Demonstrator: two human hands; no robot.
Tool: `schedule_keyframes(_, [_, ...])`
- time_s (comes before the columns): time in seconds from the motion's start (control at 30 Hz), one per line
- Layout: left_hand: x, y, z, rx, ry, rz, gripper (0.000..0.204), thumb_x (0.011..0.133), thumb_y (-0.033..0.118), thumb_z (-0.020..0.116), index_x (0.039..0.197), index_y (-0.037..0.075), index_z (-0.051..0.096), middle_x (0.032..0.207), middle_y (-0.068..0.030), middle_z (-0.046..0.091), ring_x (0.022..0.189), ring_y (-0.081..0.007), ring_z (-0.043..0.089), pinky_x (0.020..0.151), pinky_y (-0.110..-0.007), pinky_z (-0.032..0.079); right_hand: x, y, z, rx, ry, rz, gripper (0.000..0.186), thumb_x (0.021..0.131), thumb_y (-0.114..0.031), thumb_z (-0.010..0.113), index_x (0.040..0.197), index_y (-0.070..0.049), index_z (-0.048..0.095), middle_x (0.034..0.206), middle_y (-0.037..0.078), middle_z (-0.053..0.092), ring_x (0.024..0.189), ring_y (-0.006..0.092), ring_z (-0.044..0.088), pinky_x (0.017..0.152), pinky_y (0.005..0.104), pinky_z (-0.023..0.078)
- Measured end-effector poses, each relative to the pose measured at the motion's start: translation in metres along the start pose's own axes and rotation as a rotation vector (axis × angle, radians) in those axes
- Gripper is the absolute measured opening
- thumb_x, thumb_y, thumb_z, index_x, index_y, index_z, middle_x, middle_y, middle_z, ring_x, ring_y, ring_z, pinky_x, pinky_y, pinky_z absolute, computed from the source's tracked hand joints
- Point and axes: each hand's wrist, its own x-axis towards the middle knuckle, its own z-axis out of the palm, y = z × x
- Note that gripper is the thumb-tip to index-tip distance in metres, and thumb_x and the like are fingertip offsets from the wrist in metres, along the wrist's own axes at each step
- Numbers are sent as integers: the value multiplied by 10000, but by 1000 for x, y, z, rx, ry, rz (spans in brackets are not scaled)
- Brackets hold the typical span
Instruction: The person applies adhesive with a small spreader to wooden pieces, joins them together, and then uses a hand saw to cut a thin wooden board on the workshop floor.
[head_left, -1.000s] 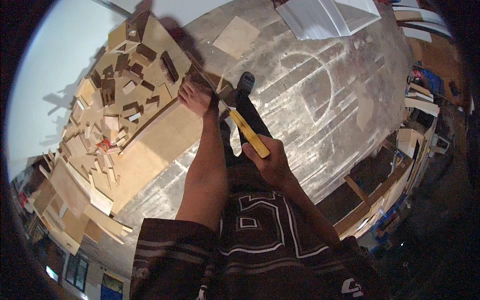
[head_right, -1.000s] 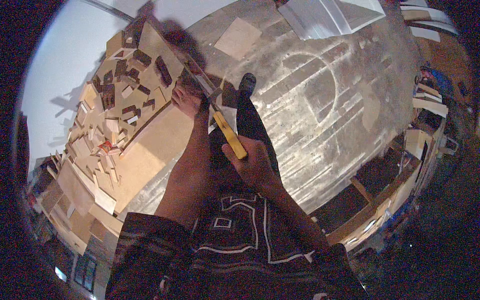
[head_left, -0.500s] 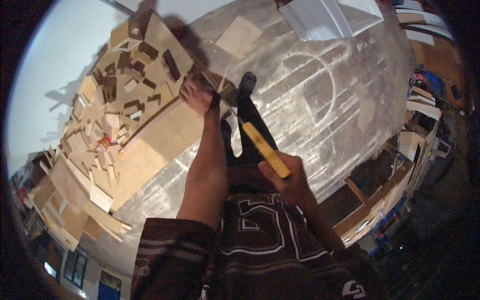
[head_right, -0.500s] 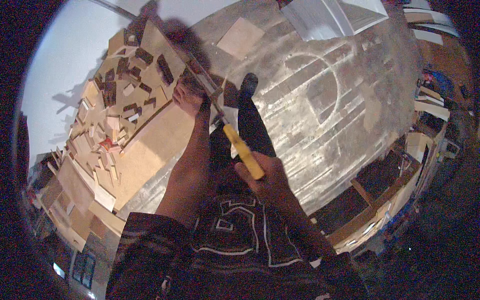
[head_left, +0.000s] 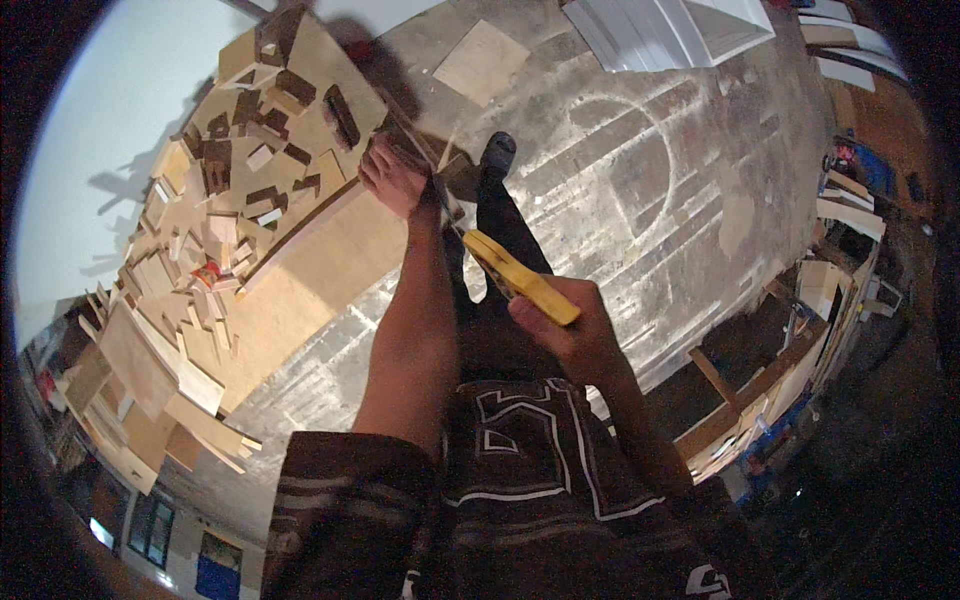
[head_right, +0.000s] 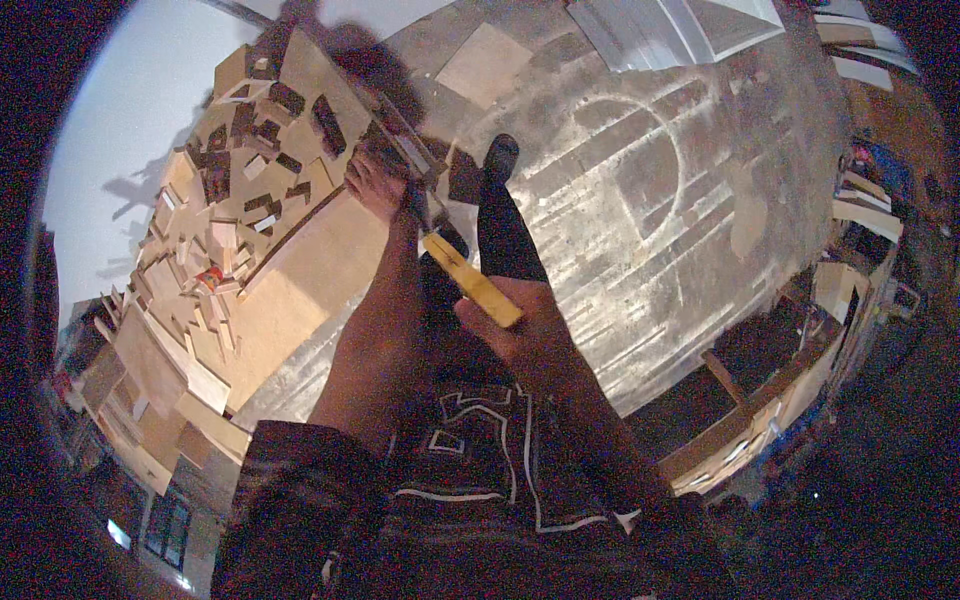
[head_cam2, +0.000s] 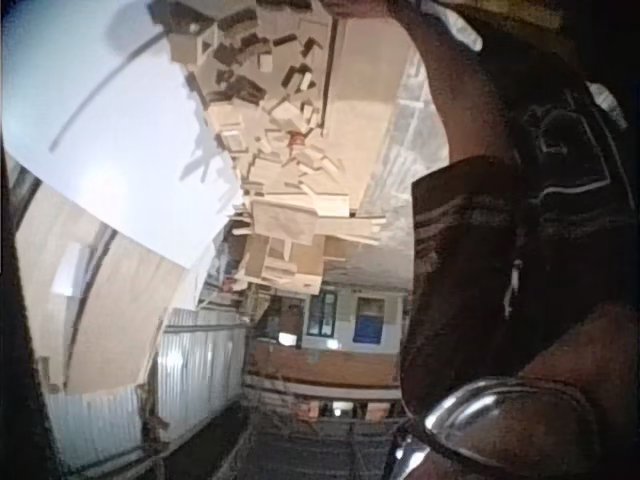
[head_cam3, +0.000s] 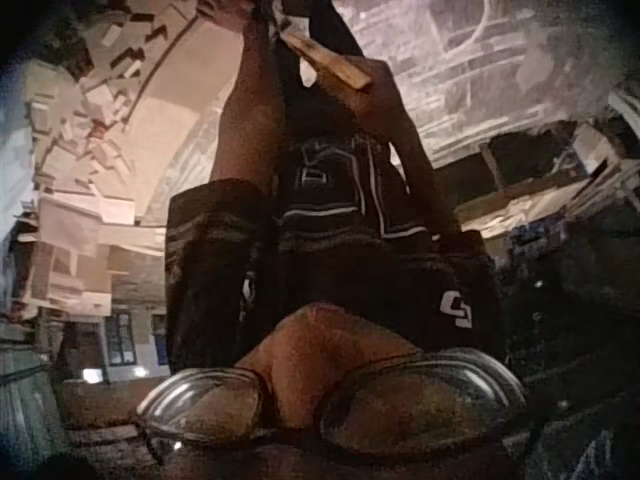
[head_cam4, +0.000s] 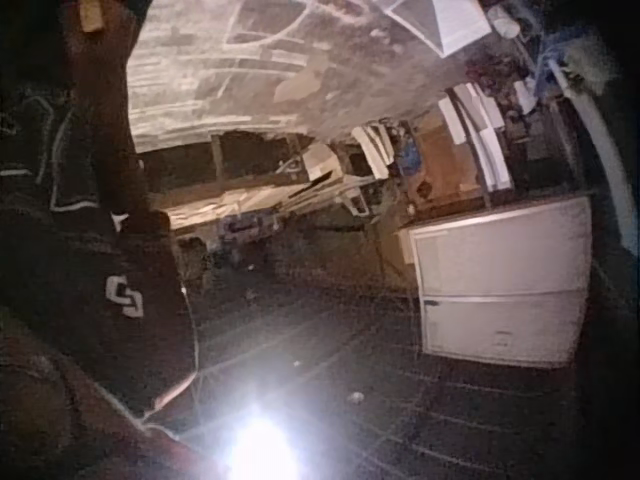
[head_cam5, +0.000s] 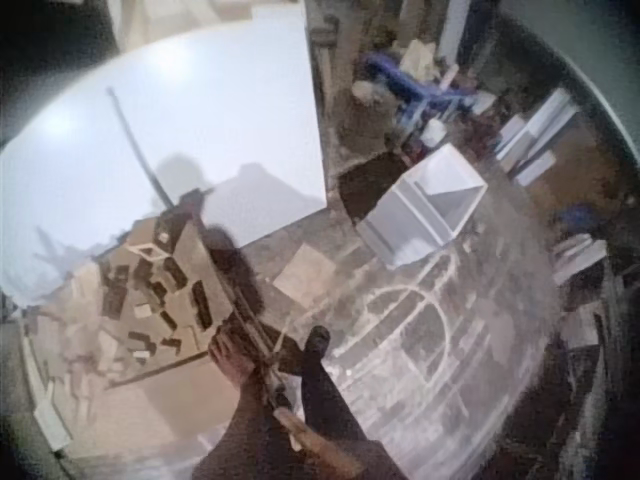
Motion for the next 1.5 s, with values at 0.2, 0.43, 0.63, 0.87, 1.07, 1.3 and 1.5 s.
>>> schedule_keyframes(0.2, [7,-3,-2,75,-50,-10,620,796,295,600,1337,17,476,1282,-160,567,1225,-349,482,1125,-460,295,-22,20,-4,-104,81,28,230,944,-203,667,848,0,616,604,-16,511,557,73,446,499,276,370])
schedule_keyframes(0.43, [9,-9,3,65,23,88,589,770,291,613,1267,-3,493,1250,-193,562,1235,-358,470,1137,-484,273,-27,15,5,-127,108,28,245,945,-226,665,842,-15,597,599,-2,508,567,74,443,505,291,371])
schedule_keyframes(0.63, [8,14,-18,-108,-21,1,523,805,242,594,1272,30,495,1248,-180,558,1236,-361,470,1132,-496,279,32,32,25,-95,95,-7,261,962,-227,637,822,-12,584,631,12,518,605,83,462,537,288,384])
schedule_keyframes(0.87, [9,12,-15,-91,-18,-68,474,833,207,580,1272,45,506,1281,-124,565,1233,-324,487,1101,-492,316,-1,9,8,-77,103,152,269,938,-251,653,888,13,633,684,134,633,601,233,615,589,377,477])
schedule_keyframes(1.07, [11,11,-16,-52,3,-30,410,867,219,573,1234,42,534,1274,-133,575,1236,-317,488,1093,-481,333,34,38,27,-153,92,47,276,939,-261,660,874,5,626,679,98,621,600,186,585,584,355,468])
schedule_keyframes(1.3, [6,5,-6,-60,41,4,417,857,245,588,1211,29,542,1248,-145,582,1246,-322,482,1108,-490,319,60,46,31,-201,74,120,270,941,-248,668,866,8,624,654,82,601,592,160,571,588,338,471])
schedule_keyframes(1.5, [7,4,-7,-27,-11,-46,528,781,307,647,1210,20,538,1234,-151,583,1244,-334,480,1125,-498,303,19,38,28,-52,146,85,245,923,-212,672,841,12,614,664,75,595,617,142,567,564,339,442])
